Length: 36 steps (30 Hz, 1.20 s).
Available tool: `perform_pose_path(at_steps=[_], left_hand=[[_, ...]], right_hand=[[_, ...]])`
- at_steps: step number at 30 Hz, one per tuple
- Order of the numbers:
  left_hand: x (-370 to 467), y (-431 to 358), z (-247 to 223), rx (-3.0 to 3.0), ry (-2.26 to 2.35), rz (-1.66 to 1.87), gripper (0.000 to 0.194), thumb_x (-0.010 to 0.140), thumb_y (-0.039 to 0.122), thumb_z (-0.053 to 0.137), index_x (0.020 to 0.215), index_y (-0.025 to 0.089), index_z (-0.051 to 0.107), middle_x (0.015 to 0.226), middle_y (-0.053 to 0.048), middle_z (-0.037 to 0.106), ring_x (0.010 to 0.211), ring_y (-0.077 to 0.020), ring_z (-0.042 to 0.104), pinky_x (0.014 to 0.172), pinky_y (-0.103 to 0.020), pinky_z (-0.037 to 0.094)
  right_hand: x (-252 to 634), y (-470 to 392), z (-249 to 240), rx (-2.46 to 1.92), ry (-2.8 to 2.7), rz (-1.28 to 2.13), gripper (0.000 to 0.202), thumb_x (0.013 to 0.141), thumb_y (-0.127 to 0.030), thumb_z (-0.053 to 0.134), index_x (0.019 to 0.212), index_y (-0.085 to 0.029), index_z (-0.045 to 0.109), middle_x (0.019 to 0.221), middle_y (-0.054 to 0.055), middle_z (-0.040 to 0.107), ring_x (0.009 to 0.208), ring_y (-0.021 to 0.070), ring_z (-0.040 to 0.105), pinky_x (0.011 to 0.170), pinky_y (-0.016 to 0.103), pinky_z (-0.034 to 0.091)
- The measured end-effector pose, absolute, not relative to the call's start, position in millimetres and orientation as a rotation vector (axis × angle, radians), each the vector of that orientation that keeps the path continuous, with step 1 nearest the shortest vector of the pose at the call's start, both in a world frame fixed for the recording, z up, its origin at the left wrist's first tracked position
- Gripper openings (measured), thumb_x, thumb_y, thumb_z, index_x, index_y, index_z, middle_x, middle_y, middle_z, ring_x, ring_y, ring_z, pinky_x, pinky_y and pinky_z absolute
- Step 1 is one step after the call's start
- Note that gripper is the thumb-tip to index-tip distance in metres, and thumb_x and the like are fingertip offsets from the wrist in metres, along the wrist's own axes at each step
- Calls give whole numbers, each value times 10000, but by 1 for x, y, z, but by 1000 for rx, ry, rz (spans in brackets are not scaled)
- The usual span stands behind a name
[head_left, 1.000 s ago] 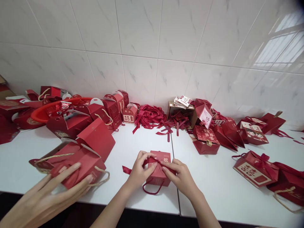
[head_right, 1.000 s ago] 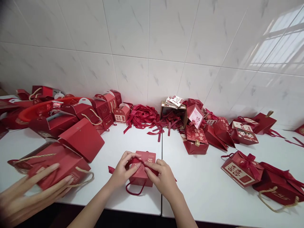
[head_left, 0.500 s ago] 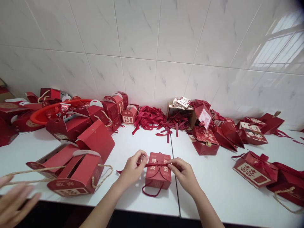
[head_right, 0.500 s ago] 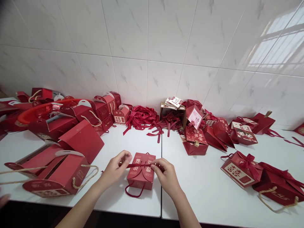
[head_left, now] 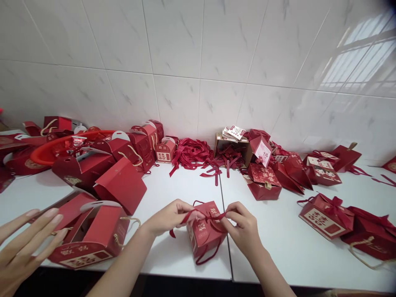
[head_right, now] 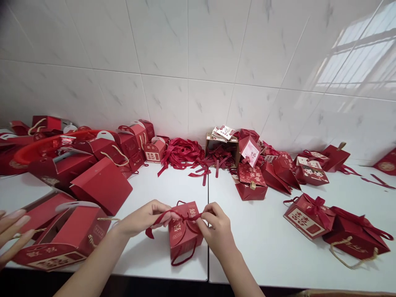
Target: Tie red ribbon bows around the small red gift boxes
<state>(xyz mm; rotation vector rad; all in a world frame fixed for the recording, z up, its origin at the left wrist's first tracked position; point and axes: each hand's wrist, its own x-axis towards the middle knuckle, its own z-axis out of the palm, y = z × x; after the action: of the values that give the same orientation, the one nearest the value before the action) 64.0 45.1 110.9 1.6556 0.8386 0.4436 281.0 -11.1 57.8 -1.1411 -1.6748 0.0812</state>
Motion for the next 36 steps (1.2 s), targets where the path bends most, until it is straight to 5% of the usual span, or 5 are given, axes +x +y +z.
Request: perform_pose_path(at_steps=[8, 15, 21, 29, 36], left_hand=[[101, 7, 77, 2272, 1187, 837, 312, 826, 132, 412, 953, 228, 680, 961, -64, 532, 660, -140, 537, 590, -255, 442], [89, 9, 67, 2432, 962, 919, 340, 878, 125, 395, 1050, 257, 657, 1170, -99, 497, 667, -119, 552, 638, -274, 488], [87, 30, 75, 2294, 632, 889, 278, 857, 136, 483, 942, 248, 723, 1085, -95, 546, 860, -171, 606, 772, -298, 506], [82, 41, 88, 2116, 904, 802, 125, 774, 144, 519, 738, 162, 638, 981, -42, 498, 568, -63, 460, 548, -228, 447], [71, 50, 91, 1973, 801, 643, 163, 772, 138, 397, 659, 189, 503, 1219, -47, 522, 1150, -226, 448, 916, -360, 440]], right_hand=[[254, -14, 66, -1179, -1528, 712, 136, 760, -192, 643, 647, -199, 719, 728, 35, 570, 650, 134, 567, 575, 238, 485], [265, -8, 81, -1272, -1607, 999, 119, 643, -66, 554, 600, -155, 620, 749, 4, 533, 585, 89, 476, 529, 209, 389], [281, 13, 88, -1122, -1822, 1186, 132, 596, -29, 560, 609, -156, 596, 841, -3, 527, 658, 88, 495, 588, 204, 402], [301, 12, 95, -1165, -2004, 979, 85, 674, -114, 635, 644, -178, 589, 950, 26, 557, 848, 149, 555, 791, 278, 439], [301, -8, 89, -1425, -2029, 519, 111, 723, -143, 558, 691, -198, 466, 1144, 58, 480, 1152, 246, 410, 966, 440, 332]])
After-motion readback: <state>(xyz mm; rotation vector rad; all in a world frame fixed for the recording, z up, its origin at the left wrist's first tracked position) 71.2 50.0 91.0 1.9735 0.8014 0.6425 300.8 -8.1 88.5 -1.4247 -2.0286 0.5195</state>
